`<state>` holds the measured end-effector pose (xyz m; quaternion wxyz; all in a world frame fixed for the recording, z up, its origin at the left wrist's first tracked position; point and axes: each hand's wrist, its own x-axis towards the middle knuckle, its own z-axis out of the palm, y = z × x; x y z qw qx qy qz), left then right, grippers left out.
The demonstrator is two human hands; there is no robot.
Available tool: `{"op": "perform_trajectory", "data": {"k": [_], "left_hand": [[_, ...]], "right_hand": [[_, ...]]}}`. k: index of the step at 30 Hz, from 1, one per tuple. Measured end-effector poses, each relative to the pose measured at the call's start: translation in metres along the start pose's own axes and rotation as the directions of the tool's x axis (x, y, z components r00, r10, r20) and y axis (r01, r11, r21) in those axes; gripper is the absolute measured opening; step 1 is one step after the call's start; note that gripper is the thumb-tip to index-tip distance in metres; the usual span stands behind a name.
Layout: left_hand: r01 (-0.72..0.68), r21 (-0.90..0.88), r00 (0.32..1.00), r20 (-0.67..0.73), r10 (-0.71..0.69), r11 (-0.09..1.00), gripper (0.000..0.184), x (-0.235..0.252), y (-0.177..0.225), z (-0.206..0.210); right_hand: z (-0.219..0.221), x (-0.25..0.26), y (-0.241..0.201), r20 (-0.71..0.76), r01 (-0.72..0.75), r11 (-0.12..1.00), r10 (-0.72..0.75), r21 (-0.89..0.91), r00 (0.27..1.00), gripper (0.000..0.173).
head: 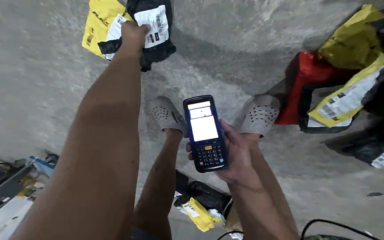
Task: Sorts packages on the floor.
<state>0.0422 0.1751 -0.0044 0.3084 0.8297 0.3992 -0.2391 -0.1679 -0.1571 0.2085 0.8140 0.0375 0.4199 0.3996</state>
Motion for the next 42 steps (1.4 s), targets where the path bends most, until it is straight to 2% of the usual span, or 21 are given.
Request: {"op": "perform_trajectory", "data": {"k": [1,3,5,8,10,14,16,22,28,31,42], "left_hand": [[-0.029,-0.037,0.999,0.015,0.03,0.999,0.041,-0.006,0.004,0.001],[-0.106,-0.214,0.994,-0.034,0.1,0.971,0.025,-0.03,0.011,0.013],[-0.163,-0.4,0.987,-0.08,0.143,0.902,0.028,-0.05,0.01,0.028],[-0.182,-0.553,0.983,-0.081,0.165,0.813,0.039,-0.076,0.002,0.035],[-0.208,-0.667,0.975,-0.078,0.21,0.715,0.035,-0.091,0.002,0.037],[-0.205,-0.81,0.952,-0.035,0.303,0.55,0.031,-0.111,0.018,0.041],[-0.192,-0.833,0.95,-0.025,0.311,0.519,0.029,-0.115,0.027,0.045],[-0.166,-0.816,0.953,0.011,0.301,0.554,0.03,-0.114,0.035,0.054],[-0.063,-0.748,0.991,0.033,0.132,0.66,0.037,-0.117,0.027,0.079],[-0.006,-0.773,0.993,0.072,0.098,0.634,0.037,-0.125,0.022,0.087],[0.059,-0.781,0.988,0.137,0.078,0.621,0.035,-0.142,0.012,0.112]], "right_hand": [[0.001,0.002,0.002,-0.004,-0.003,1.0,0.003,0.018,1.0,0.067],[0.003,0.004,0.004,0.008,-0.012,0.996,0.011,0.086,1.0,0.065],[0.003,0.005,0.004,0.05,-0.016,0.991,0.009,0.134,0.999,0.063],[0.001,0.004,0.001,0.104,-0.042,0.984,0.023,0.176,0.994,0.063],[0.0,0.003,-0.001,0.124,-0.049,0.981,0.026,0.185,0.992,0.064],[-0.004,-0.001,-0.003,0.147,-0.042,0.973,0.009,0.226,0.989,0.064],[-0.005,-0.002,-0.004,0.159,-0.033,0.973,-0.004,0.23,0.987,0.063],[-0.005,-0.005,-0.006,0.151,0.038,0.987,-0.062,0.158,0.987,0.066],[-0.001,-0.007,-0.011,0.151,0.06,0.99,-0.079,0.129,0.985,0.066],[-0.001,-0.006,-0.01,0.157,0.056,0.99,-0.077,0.13,0.985,0.066],[-0.001,-0.003,-0.006,0.167,0.067,0.995,-0.079,0.08,0.983,0.067]]}}
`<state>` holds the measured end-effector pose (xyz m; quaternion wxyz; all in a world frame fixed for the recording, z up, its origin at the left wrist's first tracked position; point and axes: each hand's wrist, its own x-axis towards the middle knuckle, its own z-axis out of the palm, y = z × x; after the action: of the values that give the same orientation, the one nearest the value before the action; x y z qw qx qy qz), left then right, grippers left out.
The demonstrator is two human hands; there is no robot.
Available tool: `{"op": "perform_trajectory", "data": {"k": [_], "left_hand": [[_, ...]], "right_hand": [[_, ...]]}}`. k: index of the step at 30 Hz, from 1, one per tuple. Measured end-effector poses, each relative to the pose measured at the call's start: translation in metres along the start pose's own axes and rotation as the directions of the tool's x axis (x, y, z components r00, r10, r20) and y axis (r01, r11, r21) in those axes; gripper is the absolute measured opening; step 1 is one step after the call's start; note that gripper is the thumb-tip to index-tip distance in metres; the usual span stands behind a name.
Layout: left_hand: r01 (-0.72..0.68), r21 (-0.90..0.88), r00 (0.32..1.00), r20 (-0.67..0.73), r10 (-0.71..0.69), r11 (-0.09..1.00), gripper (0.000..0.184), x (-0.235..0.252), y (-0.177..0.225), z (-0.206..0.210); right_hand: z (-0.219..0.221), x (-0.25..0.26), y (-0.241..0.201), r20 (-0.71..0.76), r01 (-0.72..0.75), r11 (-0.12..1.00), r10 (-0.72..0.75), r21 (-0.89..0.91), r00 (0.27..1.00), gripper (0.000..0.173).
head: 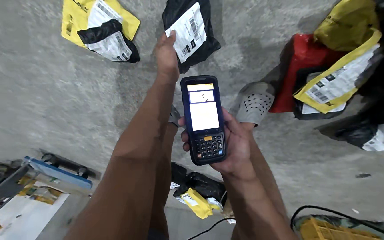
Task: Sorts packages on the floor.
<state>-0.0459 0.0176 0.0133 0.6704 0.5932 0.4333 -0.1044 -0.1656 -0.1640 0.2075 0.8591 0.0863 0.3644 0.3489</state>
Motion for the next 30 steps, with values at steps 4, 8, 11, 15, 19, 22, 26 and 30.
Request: {"op": "perform_trajectory", "data": {"k": [4,8,11,15,19,22,26,30], "left_hand": [[0.062,-0.014,0.996,0.059,-0.061,0.998,0.034,-0.005,-0.006,0.011],[0.204,-0.047,0.966,0.168,-0.194,0.978,0.031,-0.045,-0.01,0.047],[0.474,0.206,0.681,0.53,-0.504,0.856,0.035,-0.083,0.017,0.071],[0.077,0.47,0.727,0.577,-0.372,0.879,0.049,-0.057,0.03,0.041],[-0.164,0.913,0.972,0.084,0.221,0.373,0.066,0.033,0.064,-0.068],[0.022,1.0,0.97,-0.016,0.244,-0.021,0.09,0.071,0.102,-0.151],[-0.054,0.998,0.994,0.051,-0.093,-0.024,0.04,0.083,0.122,-0.195],[-0.313,0.917,0.95,0.304,0.073,0.248,0.034,0.057,0.108,-0.194]], "right_hand": [[-0.002,0.002,0.001,0.007,0.0,1.0,0.0,-0.008,1.0,0.065],[-0.004,0.003,0.002,-0.01,-0.016,1.0,0.016,-0.024,1.0,0.067],[-0.004,0.007,0.004,0.0,-0.011,0.998,0.011,-0.064,1.0,0.066],[-0.004,0.009,0.008,-0.077,-0.045,0.99,0.034,-0.136,0.996,0.065],[-0.005,0.016,0.02,-0.26,-0.136,0.971,0.082,-0.197,0.962,0.066],[-0.007,0.019,0.035,-0.347,-0.223,0.959,0.151,-0.176,0.925,0.066],[-0.007,0.027,0.052,-0.327,-0.28,0.96,0.259,-0.017,0.909,0.064],[-0.008,0.033,0.054,-0.243,-0.296,0.954,0.298,0.046,0.923,0.063]]}}
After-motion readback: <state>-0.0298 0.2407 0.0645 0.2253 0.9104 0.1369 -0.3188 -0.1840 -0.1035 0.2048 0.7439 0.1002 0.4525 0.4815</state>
